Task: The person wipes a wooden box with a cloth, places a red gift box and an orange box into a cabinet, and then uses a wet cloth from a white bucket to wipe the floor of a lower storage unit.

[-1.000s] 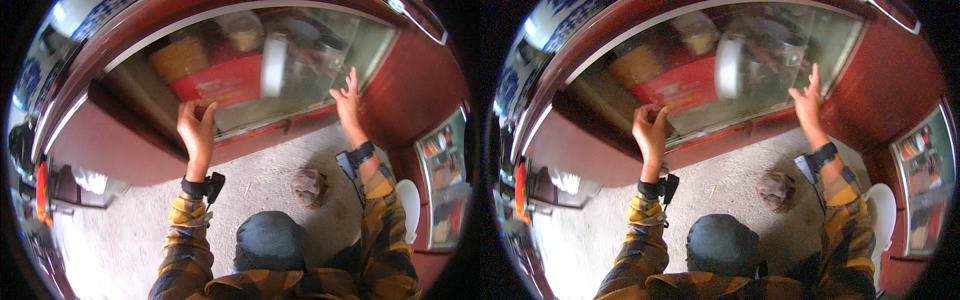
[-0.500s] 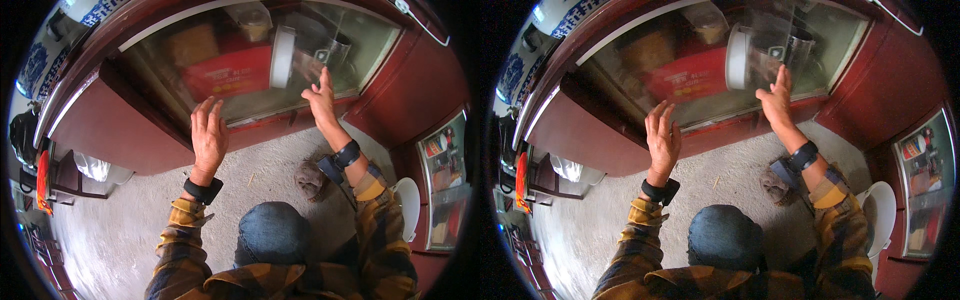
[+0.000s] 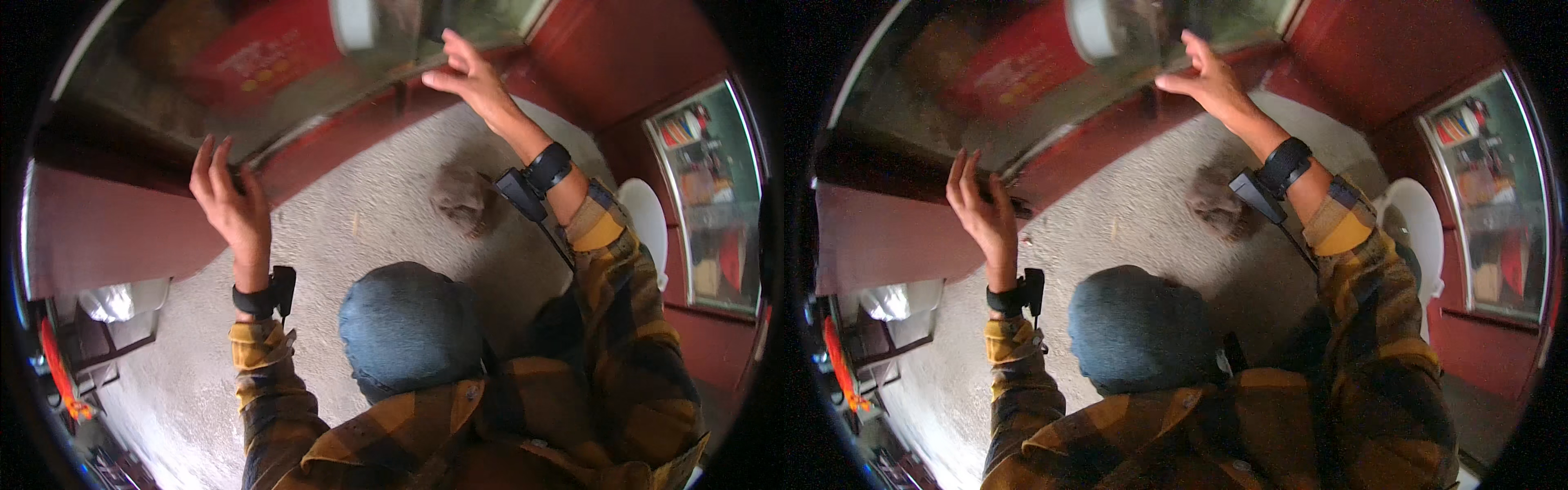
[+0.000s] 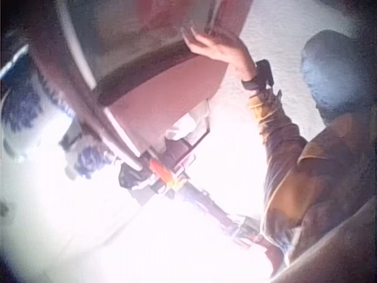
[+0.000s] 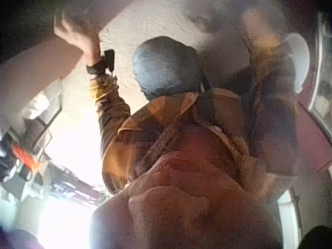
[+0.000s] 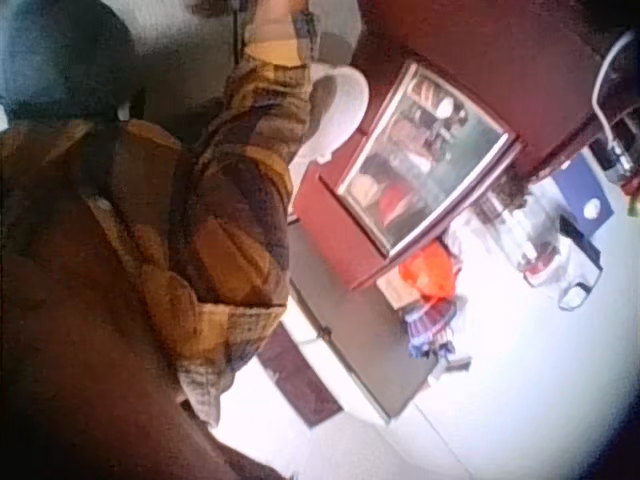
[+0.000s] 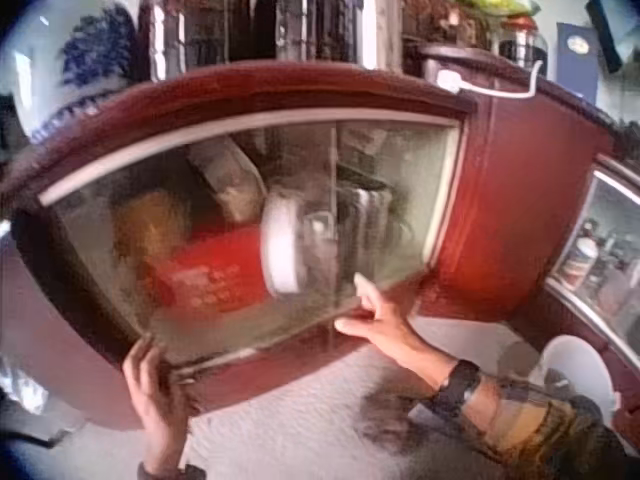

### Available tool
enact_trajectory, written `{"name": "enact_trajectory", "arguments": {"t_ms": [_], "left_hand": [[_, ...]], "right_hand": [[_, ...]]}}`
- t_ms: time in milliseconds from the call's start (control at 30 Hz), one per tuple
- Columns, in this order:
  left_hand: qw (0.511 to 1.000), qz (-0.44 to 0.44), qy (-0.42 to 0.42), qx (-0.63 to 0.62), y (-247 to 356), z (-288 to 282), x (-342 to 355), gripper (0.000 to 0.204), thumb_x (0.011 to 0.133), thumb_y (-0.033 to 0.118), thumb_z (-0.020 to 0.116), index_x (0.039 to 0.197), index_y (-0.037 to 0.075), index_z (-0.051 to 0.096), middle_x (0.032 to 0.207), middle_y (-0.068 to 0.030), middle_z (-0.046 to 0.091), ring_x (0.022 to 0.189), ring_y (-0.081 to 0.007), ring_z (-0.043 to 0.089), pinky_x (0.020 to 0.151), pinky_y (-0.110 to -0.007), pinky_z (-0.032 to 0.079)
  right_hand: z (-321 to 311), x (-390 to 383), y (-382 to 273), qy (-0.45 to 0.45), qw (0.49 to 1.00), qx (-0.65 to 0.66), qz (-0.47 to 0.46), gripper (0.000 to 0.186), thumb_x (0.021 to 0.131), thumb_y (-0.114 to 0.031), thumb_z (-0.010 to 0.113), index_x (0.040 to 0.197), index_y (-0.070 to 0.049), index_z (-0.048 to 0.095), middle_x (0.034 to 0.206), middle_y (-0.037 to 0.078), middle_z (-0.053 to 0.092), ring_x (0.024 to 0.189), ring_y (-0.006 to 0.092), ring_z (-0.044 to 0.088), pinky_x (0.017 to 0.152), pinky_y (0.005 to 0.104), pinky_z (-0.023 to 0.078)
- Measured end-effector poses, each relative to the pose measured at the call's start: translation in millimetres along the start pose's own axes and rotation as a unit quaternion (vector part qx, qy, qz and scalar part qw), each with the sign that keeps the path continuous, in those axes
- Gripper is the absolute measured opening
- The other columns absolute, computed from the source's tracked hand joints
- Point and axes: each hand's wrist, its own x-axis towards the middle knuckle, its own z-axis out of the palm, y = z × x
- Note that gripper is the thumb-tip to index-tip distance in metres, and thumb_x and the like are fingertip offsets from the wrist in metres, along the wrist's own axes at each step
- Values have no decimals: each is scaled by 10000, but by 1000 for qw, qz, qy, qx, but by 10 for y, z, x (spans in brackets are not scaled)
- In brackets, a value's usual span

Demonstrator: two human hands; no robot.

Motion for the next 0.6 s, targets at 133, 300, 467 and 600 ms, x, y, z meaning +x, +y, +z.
{"name": "enact_trajectory", "arguments": {"t_ms": [133,300,467,600], "left_hand": [[975,-85,-147,-143,87,513,-775,347,832,-29,582,1169,52,572,1214,-129,558,1091,-254,530,892,-380,448],[761,-204,-462,-407,756,1046,-1577,629,780,115,739,1320,97,417,1238,-134,543,1049,-260,568,856,-361,500],[724,-183,-493,-447,1196,1195,-1550,972,757,184,790,1465,123,127,1418,-189,356,1305,-319,352,1035,-448,371],[674,-170,-408,-592,1386,1421,-1179,1002,761,196,784,1465,71,81,1452,-190,295,1304,-294,351,1062,-405,338]], "right_hand": [[-234,-864,1143,-166,932,-260,189,1180,583,-512,824,1490,-127,175,1492,331,81,1355,490,210,1093,509,255],[-85,-1368,1494,-202,902,-253,285,774,668,-234,762,1360,-90,447,1368,267,419,1274,343,411,1013,423,360],[-358,-771,559,-157,937,-59,306,332,668,-189,692,946,-12,656,827,49,626,714,166,558,657,302,440],[-574,-510,-81,-188,922,77,331,276,724,-325,737,841,-81,686,790,-9,615,650,115,524,541,280,379]]}}
